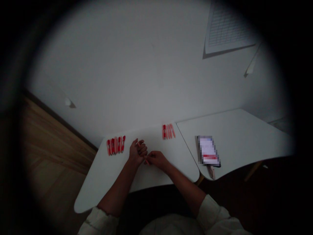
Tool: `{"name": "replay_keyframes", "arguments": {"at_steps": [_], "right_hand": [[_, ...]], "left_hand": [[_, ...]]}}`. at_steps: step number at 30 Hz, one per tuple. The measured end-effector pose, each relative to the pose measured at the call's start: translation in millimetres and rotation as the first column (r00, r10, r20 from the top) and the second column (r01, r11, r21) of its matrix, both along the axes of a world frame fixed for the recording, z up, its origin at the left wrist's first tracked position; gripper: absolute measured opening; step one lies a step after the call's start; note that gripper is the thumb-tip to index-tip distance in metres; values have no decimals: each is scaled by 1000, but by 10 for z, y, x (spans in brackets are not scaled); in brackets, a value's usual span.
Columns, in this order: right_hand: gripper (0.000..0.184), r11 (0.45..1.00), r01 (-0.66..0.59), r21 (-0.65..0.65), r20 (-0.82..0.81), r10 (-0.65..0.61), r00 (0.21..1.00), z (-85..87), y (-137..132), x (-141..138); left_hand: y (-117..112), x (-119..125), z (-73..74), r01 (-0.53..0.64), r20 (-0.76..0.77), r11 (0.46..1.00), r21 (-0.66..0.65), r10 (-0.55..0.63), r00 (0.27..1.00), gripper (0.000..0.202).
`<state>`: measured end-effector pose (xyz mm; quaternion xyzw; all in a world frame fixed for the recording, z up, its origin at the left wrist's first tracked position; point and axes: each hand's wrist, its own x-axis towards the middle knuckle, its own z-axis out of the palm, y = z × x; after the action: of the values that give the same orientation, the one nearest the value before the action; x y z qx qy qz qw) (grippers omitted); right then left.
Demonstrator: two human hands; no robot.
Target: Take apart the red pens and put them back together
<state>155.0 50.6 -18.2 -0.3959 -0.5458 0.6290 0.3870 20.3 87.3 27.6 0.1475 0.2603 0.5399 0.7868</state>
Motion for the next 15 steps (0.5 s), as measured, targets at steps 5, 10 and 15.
{"name": "replay_keyframes", "arguments": {"at_steps": [5, 10, 15], "right_hand": [[33, 996, 52, 69, 146, -61, 987, 22, 67, 33], [26, 961, 196, 197, 301, -249, 920, 77, 274, 145], [25, 868, 258, 423, 575, -478, 664, 242, 621, 301]], "left_hand": [[15, 89, -70, -95, -182, 995, 41, 101, 978, 25], [39, 145, -252, -84, -713, 958, 276, 262, 650, 38], [18, 66, -370, 42, -881, 919, 391, 361, 306, 39]]}}
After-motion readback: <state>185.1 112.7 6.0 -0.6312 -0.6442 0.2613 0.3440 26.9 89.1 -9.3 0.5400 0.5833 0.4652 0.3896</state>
